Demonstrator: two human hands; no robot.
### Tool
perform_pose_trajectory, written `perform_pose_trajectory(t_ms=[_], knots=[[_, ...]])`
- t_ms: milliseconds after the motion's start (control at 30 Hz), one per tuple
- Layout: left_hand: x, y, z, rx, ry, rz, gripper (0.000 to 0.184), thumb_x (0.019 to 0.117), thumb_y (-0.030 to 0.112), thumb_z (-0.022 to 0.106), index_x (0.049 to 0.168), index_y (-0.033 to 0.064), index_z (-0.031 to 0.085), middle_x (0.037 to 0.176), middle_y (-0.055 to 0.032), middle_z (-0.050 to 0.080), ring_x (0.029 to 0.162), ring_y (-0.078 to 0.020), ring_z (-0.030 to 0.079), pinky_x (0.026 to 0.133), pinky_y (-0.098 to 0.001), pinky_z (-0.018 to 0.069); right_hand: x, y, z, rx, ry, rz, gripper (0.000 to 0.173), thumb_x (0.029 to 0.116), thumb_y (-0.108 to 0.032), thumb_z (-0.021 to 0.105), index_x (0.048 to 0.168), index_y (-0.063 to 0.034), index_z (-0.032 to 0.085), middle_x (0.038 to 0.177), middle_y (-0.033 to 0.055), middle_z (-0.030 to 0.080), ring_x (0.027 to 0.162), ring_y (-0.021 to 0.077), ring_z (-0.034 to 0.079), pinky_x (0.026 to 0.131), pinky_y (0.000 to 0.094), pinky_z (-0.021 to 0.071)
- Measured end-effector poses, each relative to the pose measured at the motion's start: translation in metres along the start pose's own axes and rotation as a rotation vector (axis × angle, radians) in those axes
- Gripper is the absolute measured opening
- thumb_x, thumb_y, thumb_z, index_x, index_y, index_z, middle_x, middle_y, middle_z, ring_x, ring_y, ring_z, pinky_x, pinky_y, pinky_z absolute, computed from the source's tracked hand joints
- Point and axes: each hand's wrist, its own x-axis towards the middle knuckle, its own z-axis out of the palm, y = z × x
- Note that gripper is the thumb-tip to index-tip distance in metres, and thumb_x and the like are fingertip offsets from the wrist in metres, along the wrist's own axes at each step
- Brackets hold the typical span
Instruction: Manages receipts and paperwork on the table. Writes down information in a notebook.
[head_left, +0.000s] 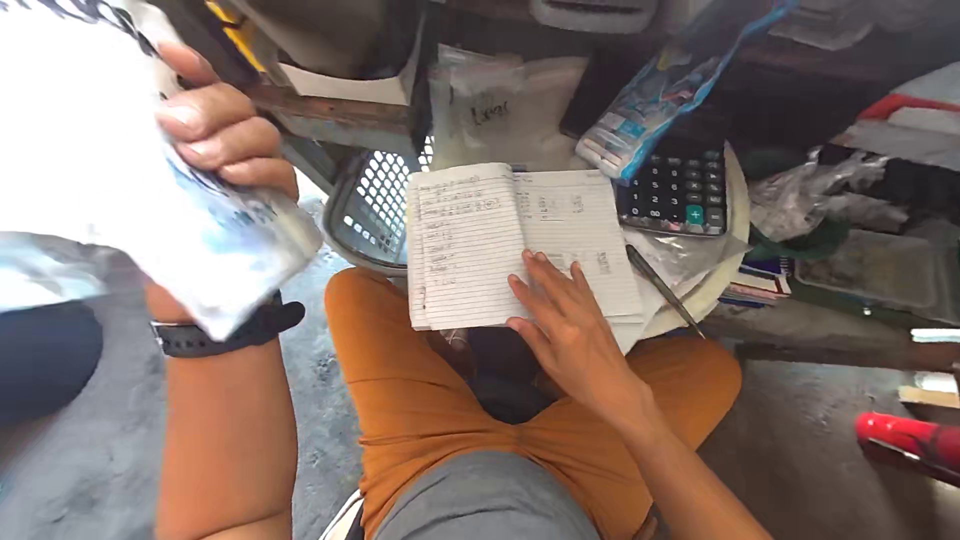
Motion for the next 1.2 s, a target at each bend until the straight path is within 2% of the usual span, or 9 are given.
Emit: perform_pose_trajectory(t_ms=[100,267,500,600,667,767,933,1100,1200], knots=[[-0.042,-0.004,0.025,0.456,0.216,0.147,0.027,0.1085,0.022,0.039,0.118,0.0038,0.057,0.087,-0.0041,0.065,0.072,-0.0125,0.065,0.066,-0.0195,0.0558,0.002,-0.008,0.024,-0.073,-0.104,-0.044,0.039,0.1023,-0.027,0.058,0.125,0.0026,0.070,0.144,0.0226,0.059,0.139,0.0389,0.052,0.115,0.0621,0.0379],[-0.097,-0.002,0.033,0.754,0.601,0.211,0.028,0.1103,0.026,0.025,0.107,0.0143,0.050,0.072,0.0061,0.048,0.051,0.0024,0.048,0.044,-0.0069,0.0388,-0.001,-0.009,0.030,-0.113,-0.161,-0.060,0.035,0.0990,-0.010,0.060,0.131,0.0023,0.067,0.146,0.0224,0.057,0.140,0.0385,0.051,0.115,0.0545,0.0413],[-0.146,0.005,-0.093,0.196,0.061,-0.078,0.028,0.1023,0.021,0.053,0.124,0.0102,0.068,0.110,-0.0023,0.072,0.070,-0.0083,0.069,0.062,-0.0199,0.0577,0.003,-0.016,0.029,-0.167,-0.194,-0.063,0.036,0.1010,-0.018,0.057,0.130,0.0011,0.068,0.144,0.0212,0.059,0.138,0.0399,0.053,0.113,0.0573,0.0421],[-0.183,-0.043,-0.102,0.464,0.451,-0.073,0.027,0.1074,0.030,0.044,0.125,0.0215,0.063,0.084,0.0055,0.064,0.053,-0.0003,0.053,0.048,-0.0148,0.0442,0.002,-0.012,0.012,0.008,-0.115,-0.033,0.032,0.1055,-0.026,0.055,0.121,-0.0051,0.075,0.137,0.0152,0.066,0.134,0.0322,0.058,0.116,0.0578,0.0394],[-0.178,-0.063,-0.075,0.975,0.817,-0.081,0.026,0.1082,0.022,0.036,0.121,0.0210,0.059,0.086,0.0125,0.064,0.070,0.0060,0.058,0.063,-0.0138,0.0506,-0.002,0.000,-0.021,-0.067,0.028,0.108,0.027,0.1040,-0.019,0.057,0.111,-0.0030,0.078,0.127,0.0165,0.071,0.119,0.0282,0.068,0.104,0.0452,0.0534],[-0.159,-0.052,-0.064,1.510,0.536,-0.119,0.021,0.0888,0.000,0.051,0.095,0.0073,0.069,0.092,0.0122,0.068,0.084,0.0093,0.061,0.075,-0.0128,0.0530,-0.011,0.038,-0.081,-0.383,-0.083,0.478,0.030,0.1012,-0.014,0.059,0.121,0.0069,0.070,0.119,0.0317,0.066,0.095,0.0445,0.069,0.079,0.0577,0.0565],[-0.154,-0.029,-0.070,1.613,0.112,-0.356,0.026,0.0931,0.014,0.050,0.076,0.0037,0.066,0.070,0.0086,0.060,0.068,0.0112,0.053,0.065,-0.0104,0.0454,-0.016,0.066,-0.077,-0.423,-0.219,0.691,0.033,0.0931,0.007,0.061,0.126,0.0081,0.068,0.113,0.0341,0.065,0.086,0.0488,0.066,0.076,0.0661,0.0506],[-0.140,-0.038,-0.013,1.199,-0.346,-0.470,0.018,0.0973,0.019,0.049,0.100,0.0039,0.059,0.081,-0.0008,0.061,0.073,0.0052,0.054,0.065,-0.0091,0.0437,-0.006,0.065,-0.102,-0.431,-0.275,0.800,0.026,0.0960,-0.003,0.062,0.117,0.0108,0.069,0.110,0.0407,0.063,0.099,0.0614,0.061,0.083,0.0795,0.0418],[-0.131,-0.035,-0.022,1.406,-0.146,-0.358,0.020,0.0942,0.019,0.056,0.100,0.0038,0.067,0.091,0.0008,0.065,0.083,0.0048,0.058,0.074,-0.0116,0.0484,0.006,0.058,-0.140,-0.397,-0.145,0.717,0.033,0.0970,-0.016,0.064,0.111,0.0133,0.067,0.106,0.0375,0.064,0.092,0.0511,0.064,0.081,0.0697,0.0484]])
